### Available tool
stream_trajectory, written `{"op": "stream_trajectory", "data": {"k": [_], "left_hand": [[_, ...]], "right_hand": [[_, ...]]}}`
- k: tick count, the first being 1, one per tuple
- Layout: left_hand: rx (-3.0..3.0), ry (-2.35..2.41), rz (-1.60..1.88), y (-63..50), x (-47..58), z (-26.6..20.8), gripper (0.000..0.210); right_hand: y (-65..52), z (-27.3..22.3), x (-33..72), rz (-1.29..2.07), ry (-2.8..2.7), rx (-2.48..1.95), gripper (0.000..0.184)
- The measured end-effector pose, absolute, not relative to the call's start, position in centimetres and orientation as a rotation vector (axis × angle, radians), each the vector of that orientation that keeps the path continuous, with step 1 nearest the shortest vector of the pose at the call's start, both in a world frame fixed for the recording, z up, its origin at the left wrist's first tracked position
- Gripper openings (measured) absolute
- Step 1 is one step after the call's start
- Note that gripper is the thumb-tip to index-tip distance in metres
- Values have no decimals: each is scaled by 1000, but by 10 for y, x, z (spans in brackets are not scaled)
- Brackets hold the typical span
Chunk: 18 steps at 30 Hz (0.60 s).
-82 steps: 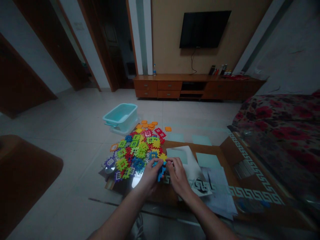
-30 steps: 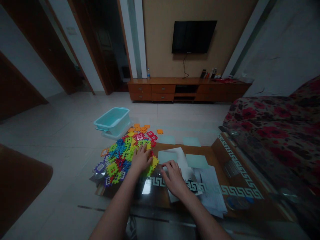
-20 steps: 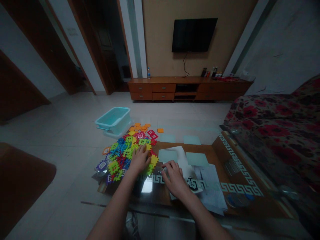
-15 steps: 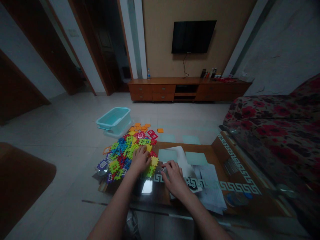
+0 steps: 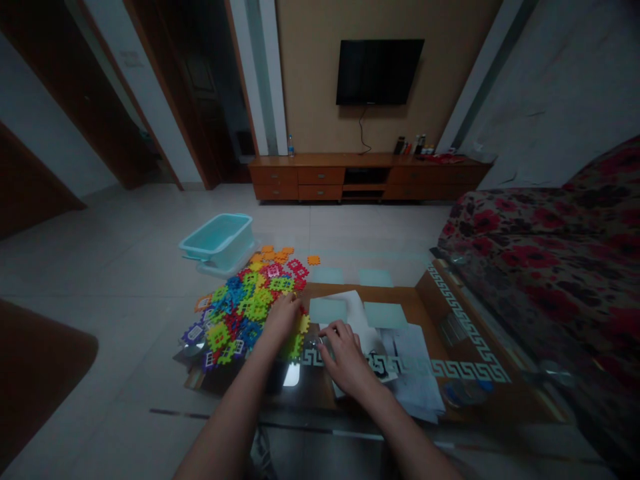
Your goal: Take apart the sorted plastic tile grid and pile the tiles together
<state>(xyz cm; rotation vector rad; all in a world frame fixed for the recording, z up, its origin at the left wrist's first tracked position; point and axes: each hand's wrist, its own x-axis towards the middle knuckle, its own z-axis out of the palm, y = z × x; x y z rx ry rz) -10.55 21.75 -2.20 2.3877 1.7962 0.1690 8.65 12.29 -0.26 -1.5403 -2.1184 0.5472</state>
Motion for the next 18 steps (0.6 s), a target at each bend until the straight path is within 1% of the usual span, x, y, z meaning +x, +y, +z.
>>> {"op": "stream_trajectory", "data": {"k": [5, 12, 18], "left_hand": [[2399, 1860, 165, 230, -95, -22, 23], [2401, 1989, 281, 251, -83, -22, 33], [2383, 1960, 204, 260, -78, -31, 35]], "right_hand": [[129, -10, 98, 560, -2113, -1551, 17], [137, -18, 116, 592, -2098, -1605, 15], [140, -16, 117, 582, -2111, -1593, 14]]}}
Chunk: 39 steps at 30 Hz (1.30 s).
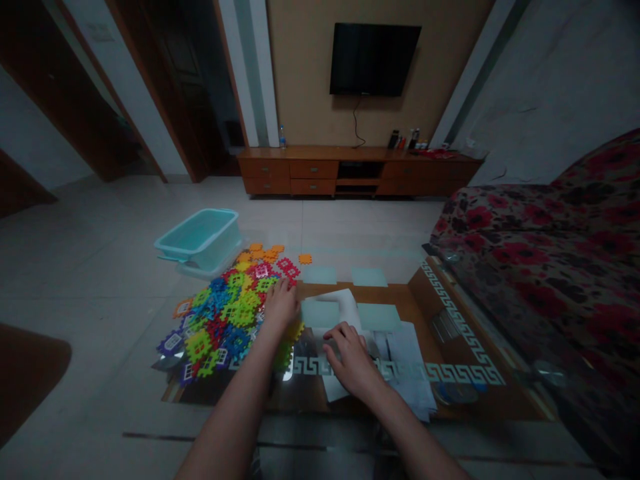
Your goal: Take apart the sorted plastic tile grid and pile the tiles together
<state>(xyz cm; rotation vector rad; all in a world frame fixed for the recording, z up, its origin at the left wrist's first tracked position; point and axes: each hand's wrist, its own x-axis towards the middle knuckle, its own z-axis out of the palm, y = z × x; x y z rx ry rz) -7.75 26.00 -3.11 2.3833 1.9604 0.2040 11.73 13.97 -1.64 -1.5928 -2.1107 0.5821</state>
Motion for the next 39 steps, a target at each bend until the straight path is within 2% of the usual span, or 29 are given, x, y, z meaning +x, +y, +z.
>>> {"op": "stream_trajectory", "data": {"k": [9, 14, 21, 24, 27, 28, 32, 39], "left_hand": [[2450, 1916, 228, 252, -75, -35, 42], [2419, 1863, 419, 244, -80, -29, 49], [1904, 1663, 1046, 219, -83, -8, 17], [1650, 1612, 1153, 198, -78, -2, 16], [1445, 1516, 1209, 180, -72, 2, 41], [1408, 1461, 1221, 176, -70, 4, 41], [1485, 1290, 1252, 159, -68, 13, 8], [1805, 1309, 1142, 139, -76, 28, 29]], "right_hand": [[135, -11, 115, 555, -2136, -1588, 14], [133, -7, 116, 499, -2121, -1574, 14], [140, -6, 125, 563, -1977, -1534, 16], [144, -6, 120, 719, -1807, -1435, 17], [148, -7, 112, 1030, -1495, -1394, 25], [149, -8, 110, 1166, -1364, -1376, 29], [149, -2, 108, 1603, -877, -1239, 37], [138, 13, 106, 1861, -625, -1108, 28]]}}
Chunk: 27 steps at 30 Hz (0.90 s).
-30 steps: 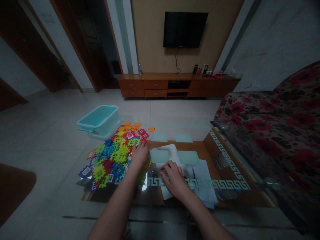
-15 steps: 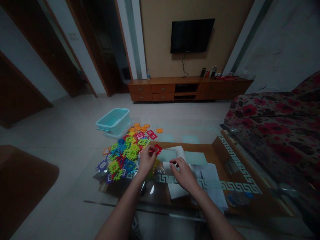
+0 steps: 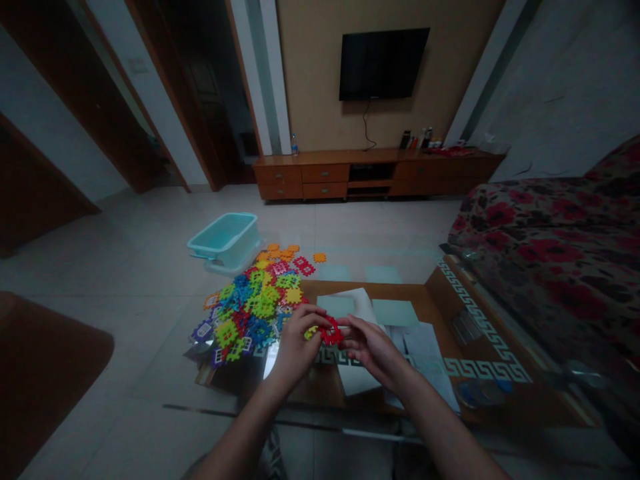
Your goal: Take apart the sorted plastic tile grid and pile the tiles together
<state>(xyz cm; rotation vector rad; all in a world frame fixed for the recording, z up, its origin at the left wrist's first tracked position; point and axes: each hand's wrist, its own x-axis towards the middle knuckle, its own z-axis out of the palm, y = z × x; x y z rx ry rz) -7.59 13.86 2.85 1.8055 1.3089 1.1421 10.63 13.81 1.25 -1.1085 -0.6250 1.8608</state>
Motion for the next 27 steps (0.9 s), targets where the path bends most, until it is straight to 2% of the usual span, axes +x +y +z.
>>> {"op": "stream_trajectory", "data": {"k": [4, 7, 9, 13, 18, 22, 27], "left_hand": [[1860, 1220, 1075, 136, -75, 19, 38], [1860, 1203, 1043, 139, -75, 4, 59], [1900, 1293, 1044, 144, -79, -6, 65], [2102, 1664, 1005, 160, -99, -20, 49], [2131, 2059, 637, 171, -118, -27, 37], [2218, 2026, 406, 172, -109, -26, 28], [2298, 1903, 349, 170, -95, -26, 28]], "right_hand": [[133, 12, 98, 1884, -702, -1105, 33], [131, 9, 91, 1811, -690, -1197, 38], [131, 4, 86, 1712, -634, -1289, 37], [128, -8, 77, 1605, -637, -1379, 36], [126, -11, 75, 1607, -770, -1415, 40], [128, -10, 77, 1566, -792, -1431, 42], [126, -10, 75, 1564, -844, -1446, 41]]}}
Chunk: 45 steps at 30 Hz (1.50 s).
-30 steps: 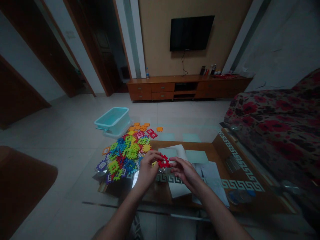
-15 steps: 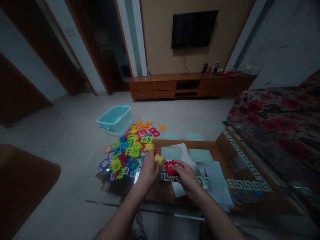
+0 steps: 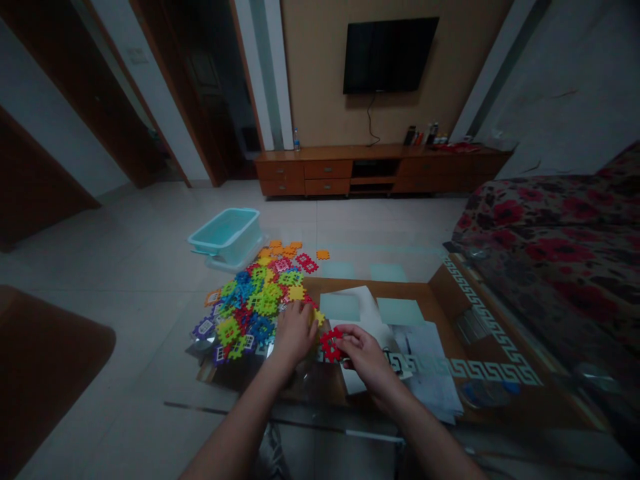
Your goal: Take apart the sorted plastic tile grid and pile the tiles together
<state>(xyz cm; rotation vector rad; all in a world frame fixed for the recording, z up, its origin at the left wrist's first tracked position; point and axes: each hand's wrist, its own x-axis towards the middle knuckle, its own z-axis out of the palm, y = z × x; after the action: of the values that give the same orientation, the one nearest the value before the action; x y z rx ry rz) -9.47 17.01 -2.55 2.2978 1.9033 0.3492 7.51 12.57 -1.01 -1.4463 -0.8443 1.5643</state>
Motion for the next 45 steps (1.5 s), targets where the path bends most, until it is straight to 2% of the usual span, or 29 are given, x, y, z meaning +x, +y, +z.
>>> {"op": "stream_trajectory", "data": {"k": [17, 30, 37, 45], "left_hand": [[2272, 1939, 282, 169, -98, -34, 38], [2348, 1892, 382, 170, -101, -29, 25], [2248, 1910, 369, 172, -100, -37, 30], [2246, 1896, 385, 173, -99, -31, 23]], "right_hand": [[129, 10, 93, 1552, -859, -1449, 41], [130, 9, 94, 1474, -945, -1443, 36], [128, -2, 93, 1436, -1016, -1407, 29], [129, -3, 91, 1421, -1030, -1414, 27]]}}
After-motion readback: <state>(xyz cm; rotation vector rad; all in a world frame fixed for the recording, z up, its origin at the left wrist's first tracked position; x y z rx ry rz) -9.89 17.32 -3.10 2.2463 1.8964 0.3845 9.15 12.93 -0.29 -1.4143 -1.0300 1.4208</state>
